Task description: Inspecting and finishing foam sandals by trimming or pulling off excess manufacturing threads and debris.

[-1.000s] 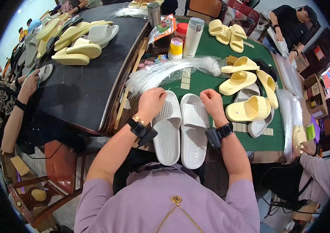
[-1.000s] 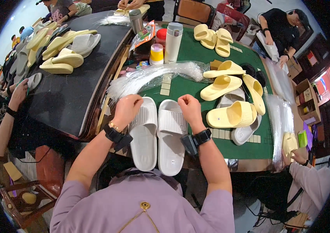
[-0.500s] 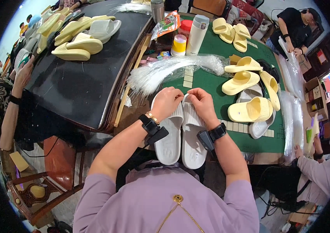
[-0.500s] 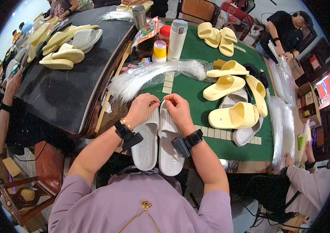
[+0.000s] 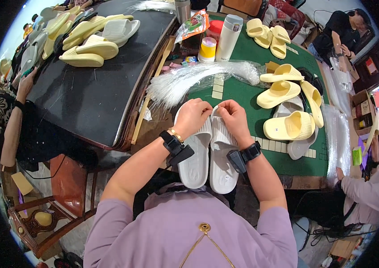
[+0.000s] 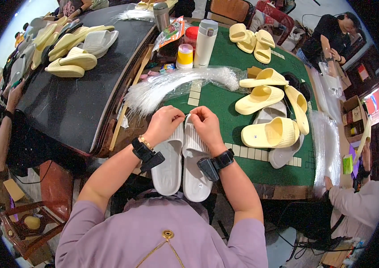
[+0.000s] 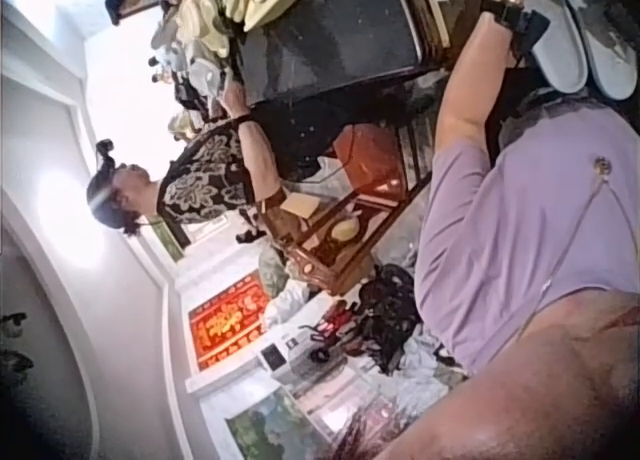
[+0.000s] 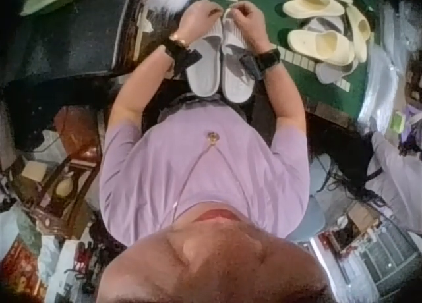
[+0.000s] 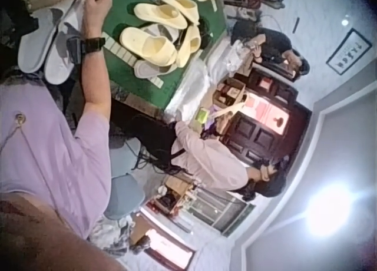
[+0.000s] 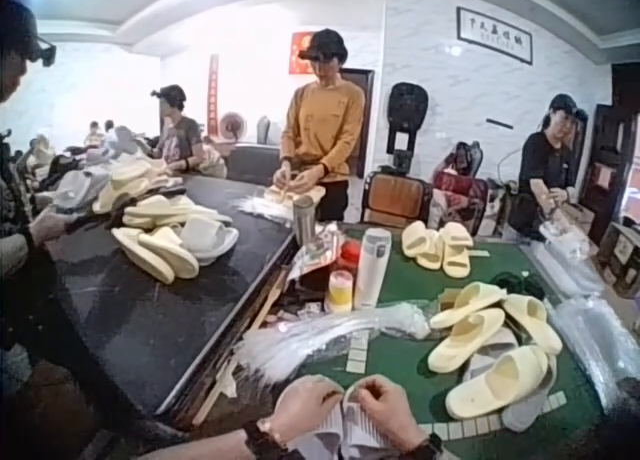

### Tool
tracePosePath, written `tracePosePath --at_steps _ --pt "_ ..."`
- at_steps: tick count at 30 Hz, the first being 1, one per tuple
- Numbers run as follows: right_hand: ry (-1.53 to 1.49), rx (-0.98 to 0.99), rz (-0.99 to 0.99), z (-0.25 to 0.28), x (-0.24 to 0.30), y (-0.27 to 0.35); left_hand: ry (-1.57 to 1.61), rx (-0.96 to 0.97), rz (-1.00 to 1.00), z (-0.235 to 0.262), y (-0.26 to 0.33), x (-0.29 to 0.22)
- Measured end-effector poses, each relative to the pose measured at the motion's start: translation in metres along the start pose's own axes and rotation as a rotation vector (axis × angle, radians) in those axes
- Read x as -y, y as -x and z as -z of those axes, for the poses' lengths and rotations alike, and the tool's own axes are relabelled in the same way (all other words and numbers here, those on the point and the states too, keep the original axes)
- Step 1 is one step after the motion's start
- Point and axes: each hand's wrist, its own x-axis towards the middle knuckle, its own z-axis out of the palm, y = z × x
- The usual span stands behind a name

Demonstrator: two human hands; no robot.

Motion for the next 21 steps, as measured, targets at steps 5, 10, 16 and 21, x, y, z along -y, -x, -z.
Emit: tracePosePath --at_steps 5,10,16,21 --pt "-0.019 -0.001 -0.01 0.0002 0.0005 0.0 0.014 -0.019 -0.008 -0.0024 0.0003 0.0021" --pt "-0.001 0.022 -0.014 0.0002 0.006 0.0018 0.015 -0.027 -0.021 -0.0037 0.0008 0.004" --pt "0.006 0.018 -0.018 0.0006 0.0066 0.002 -0.003 -0.041 -0.046 -0.004 0.0011 0.0027" --pt "-0.005 0.011 -0.017 0.0002 0.0085 0.0024 -0.006 -0.061 -0.058 -0.0041 0.0011 0.0027"
